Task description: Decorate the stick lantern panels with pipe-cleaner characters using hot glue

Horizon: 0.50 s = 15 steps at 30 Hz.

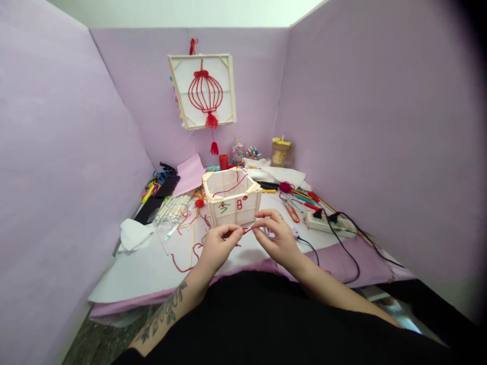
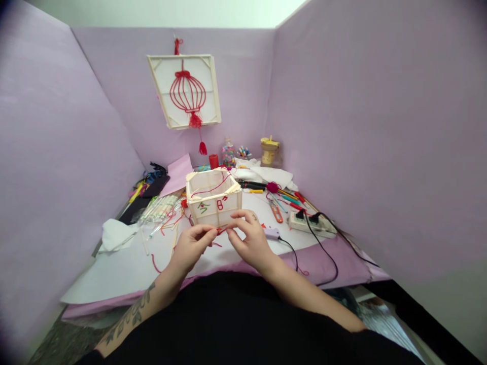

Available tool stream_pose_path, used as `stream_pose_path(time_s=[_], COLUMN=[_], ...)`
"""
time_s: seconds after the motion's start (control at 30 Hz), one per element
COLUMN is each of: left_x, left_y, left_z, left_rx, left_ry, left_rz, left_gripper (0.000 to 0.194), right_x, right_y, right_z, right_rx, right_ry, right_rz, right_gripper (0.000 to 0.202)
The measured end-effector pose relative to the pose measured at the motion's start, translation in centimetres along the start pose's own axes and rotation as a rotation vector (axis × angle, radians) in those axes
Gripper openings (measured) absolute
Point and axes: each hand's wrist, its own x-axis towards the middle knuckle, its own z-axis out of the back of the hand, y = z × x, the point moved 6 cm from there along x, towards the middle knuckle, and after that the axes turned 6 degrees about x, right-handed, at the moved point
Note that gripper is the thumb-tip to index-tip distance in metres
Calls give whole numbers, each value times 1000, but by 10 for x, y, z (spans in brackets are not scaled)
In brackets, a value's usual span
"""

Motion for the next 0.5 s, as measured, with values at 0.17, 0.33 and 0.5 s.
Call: stream_pose_path(time_s=[0.17,0.33,0.5], left_x=[-1,-2,-6], left_y=[-2,-9,-18], left_z=[1,4,3], left_rx=[58,235,340], left_ry=[-16,-74,-84], left_rz=[-51,-198,-323], left_gripper=[25,20,17], right_x=[2,3,2], right_y=[2,8,8], right_z=[4,3,-4], right_rx=[28,71,28], right_ry=[-14,28,68], right_rz=[-3,49,86], right_gripper=[16,15,12])
